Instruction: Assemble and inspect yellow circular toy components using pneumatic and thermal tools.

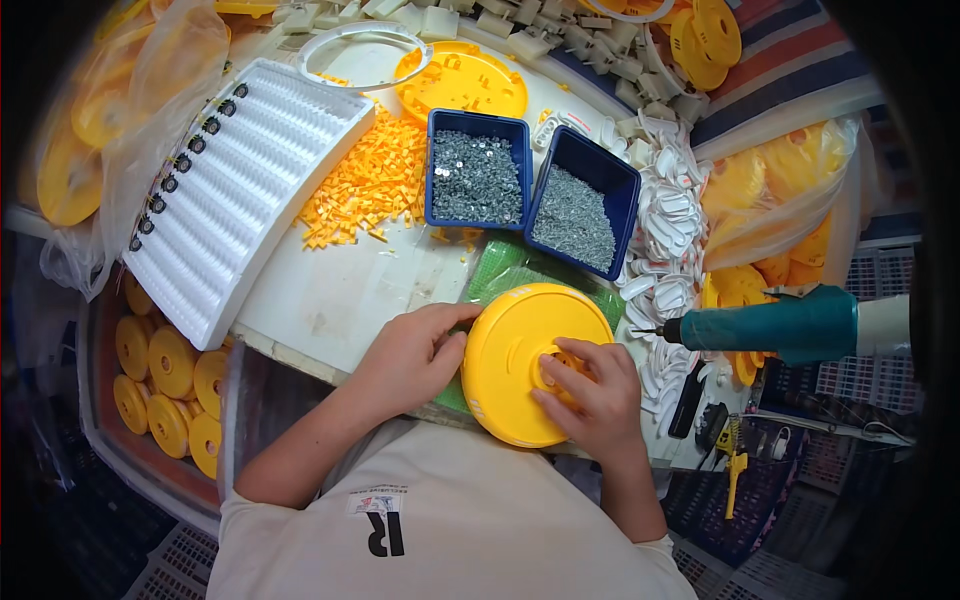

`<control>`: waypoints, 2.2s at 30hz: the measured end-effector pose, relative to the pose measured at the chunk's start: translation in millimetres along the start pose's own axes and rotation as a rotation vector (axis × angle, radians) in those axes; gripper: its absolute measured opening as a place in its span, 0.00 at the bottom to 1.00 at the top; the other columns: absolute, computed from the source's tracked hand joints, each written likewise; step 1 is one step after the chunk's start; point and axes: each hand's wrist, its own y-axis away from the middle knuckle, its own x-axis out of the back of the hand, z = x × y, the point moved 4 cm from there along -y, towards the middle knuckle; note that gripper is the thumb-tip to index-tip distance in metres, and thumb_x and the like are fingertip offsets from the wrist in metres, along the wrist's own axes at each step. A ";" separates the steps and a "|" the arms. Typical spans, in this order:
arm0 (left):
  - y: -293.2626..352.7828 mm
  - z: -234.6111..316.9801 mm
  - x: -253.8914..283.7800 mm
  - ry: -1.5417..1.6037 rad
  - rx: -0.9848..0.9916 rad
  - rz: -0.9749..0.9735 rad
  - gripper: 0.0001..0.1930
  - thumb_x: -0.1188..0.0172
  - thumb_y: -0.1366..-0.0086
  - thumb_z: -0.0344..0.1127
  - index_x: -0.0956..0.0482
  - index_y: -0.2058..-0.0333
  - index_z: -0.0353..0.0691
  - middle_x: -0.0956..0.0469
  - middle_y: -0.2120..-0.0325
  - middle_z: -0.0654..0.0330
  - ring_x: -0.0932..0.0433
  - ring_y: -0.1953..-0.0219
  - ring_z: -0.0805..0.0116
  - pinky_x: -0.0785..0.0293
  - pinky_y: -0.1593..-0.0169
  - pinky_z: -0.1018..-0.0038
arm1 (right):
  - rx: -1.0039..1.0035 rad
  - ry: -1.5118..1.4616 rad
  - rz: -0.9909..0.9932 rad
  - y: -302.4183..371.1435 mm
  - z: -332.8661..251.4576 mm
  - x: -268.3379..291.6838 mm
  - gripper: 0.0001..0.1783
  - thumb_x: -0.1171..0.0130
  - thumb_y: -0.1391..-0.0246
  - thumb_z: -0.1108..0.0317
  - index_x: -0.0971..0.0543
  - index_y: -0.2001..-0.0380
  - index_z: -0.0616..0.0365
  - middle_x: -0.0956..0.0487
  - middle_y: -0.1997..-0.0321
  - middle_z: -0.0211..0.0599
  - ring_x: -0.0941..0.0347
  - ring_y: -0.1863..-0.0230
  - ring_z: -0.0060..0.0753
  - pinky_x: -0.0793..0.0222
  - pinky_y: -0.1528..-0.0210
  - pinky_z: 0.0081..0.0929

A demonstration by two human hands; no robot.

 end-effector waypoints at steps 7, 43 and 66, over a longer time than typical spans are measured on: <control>1.0 -0.6 -1.6 -0.003 0.005 0.018 0.19 0.46 0.31 0.25 0.20 0.42 0.33 0.15 0.59 0.54 0.20 0.66 0.74 0.22 0.58 0.76 | -0.013 -0.025 -0.005 4.8 1.7 -4.8 0.21 0.22 0.59 0.66 0.11 0.57 0.51 0.16 0.50 0.39 0.23 0.58 0.42 0.25 0.53 0.37; -6.0 72.9 -18.5 -0.162 -0.551 -0.123 0.34 0.28 0.37 0.48 0.25 0.41 0.29 0.15 0.55 0.46 0.14 0.55 0.58 0.20 0.49 0.67 | -0.236 -0.566 0.450 48.3 44.0 21.9 0.46 0.38 0.44 0.26 0.19 0.55 0.67 0.15 0.64 0.44 0.16 0.64 0.39 0.22 0.60 0.32; -3.9 28.9 -28.5 -0.944 -0.866 -0.333 0.20 0.33 0.38 0.36 0.19 0.46 0.49 0.23 0.36 0.70 0.27 0.33 0.63 0.38 0.32 0.54 | -0.105 -0.107 0.349 -1.4 89.4 -2.9 0.13 0.28 0.48 0.63 0.15 0.61 0.56 0.15 0.53 0.36 0.19 0.51 0.43 0.27 0.47 0.44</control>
